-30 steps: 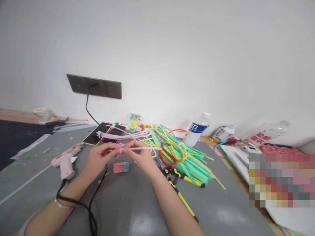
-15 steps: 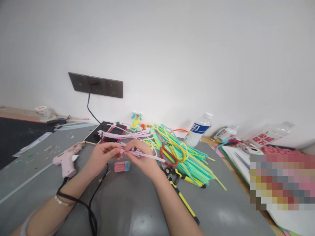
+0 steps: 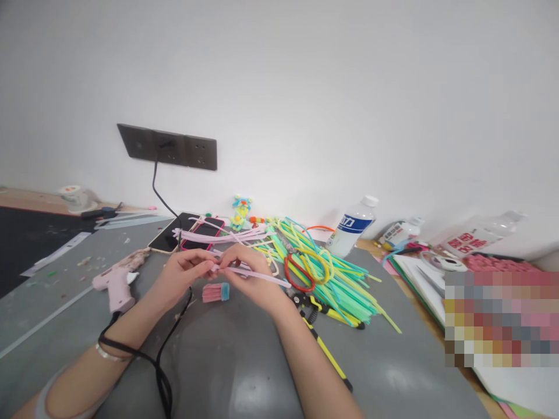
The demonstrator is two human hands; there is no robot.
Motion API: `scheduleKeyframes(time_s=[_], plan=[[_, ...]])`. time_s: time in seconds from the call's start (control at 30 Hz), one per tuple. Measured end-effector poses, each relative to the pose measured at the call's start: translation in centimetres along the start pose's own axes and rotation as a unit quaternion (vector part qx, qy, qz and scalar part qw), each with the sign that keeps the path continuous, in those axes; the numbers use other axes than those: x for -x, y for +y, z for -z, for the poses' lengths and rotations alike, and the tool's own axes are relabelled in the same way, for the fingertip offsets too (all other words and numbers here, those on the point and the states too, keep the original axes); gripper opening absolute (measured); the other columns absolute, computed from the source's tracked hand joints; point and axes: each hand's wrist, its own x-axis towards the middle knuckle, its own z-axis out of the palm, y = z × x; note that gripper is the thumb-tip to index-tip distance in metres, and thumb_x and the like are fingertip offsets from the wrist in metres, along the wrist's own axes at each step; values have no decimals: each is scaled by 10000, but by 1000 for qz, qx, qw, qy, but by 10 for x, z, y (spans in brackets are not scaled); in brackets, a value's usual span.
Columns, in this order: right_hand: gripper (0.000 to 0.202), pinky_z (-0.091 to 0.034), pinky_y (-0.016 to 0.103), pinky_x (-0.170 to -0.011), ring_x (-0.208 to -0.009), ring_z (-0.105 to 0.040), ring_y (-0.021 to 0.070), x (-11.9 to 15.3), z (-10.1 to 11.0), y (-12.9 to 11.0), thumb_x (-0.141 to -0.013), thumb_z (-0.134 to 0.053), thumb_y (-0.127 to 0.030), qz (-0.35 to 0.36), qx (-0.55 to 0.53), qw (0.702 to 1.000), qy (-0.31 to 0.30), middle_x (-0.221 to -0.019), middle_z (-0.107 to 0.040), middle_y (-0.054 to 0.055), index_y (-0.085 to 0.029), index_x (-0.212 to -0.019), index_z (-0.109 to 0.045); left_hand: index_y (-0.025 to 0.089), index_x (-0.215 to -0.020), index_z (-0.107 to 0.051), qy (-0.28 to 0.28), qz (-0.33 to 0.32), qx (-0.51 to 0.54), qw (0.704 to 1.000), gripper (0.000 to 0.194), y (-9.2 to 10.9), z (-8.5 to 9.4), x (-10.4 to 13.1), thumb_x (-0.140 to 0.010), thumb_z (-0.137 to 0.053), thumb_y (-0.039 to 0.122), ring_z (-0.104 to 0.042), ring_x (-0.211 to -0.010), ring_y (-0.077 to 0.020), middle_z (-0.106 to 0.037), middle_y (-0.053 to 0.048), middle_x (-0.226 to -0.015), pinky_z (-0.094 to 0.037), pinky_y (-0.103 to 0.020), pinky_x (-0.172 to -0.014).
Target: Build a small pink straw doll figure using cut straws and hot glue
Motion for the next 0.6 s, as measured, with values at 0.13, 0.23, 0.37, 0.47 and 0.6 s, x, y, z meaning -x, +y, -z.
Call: scheduleKeyframes(time_s=[0.13,0.23,0.37,0.47,0.6], plan=[[126,-502,334,-749,-794,-635,188,-1,2,-1,-923,-602,-281,-8,-1,1000,-11,-859,-682,65,-211,-820,-624,157,-803,-769,3,9,-4,1000,182,2,-1,0,-740,-789,326,-702,-621,-145,-764,-35,-691,-585,-232,-612],[120,-509,346,-754,-790,-638,195,-1,4,0,-915,-617,-281,-8,-1,1000,-13,-850,-689,66,-213,-817,-634,150,-802,-768,7,7,-20,1000,218,2,-1,1,-727,-793,353,-712,-632,-168,-770,-53,-708,-595,-261,-617],[95,-511,350,-780,-823,-646,199,0,7,2,-913,-628,-277,-14,-8,1000,-25,-881,-698,70,-211,-850,-657,143,-793,-761,8,10,-28,1000,254,2,-2,1,-708,-801,379,-709,-622,-177,-762,-55,-688,-602,-284,-627],[90,-506,348,-790,-847,-652,201,1,9,2,-916,-626,-272,-16,-21,999,-37,-904,-700,71,-210,-871,-674,149,-800,-759,-1,12,-24,1000,222,1,-1,1,-730,-790,357,-707,-636,-161,-759,-44,-690,-597,-262,-637],[106,-498,342,-789,-845,-644,200,1,11,1,-914,-632,-283,-18,-34,998,-53,-901,-692,70,-202,-870,-685,148,-790,-754,-6,21,-17,1000,208,2,-2,1,-719,-802,338,-702,-624,-149,-758,-37,-690,-592,-249,-635]])
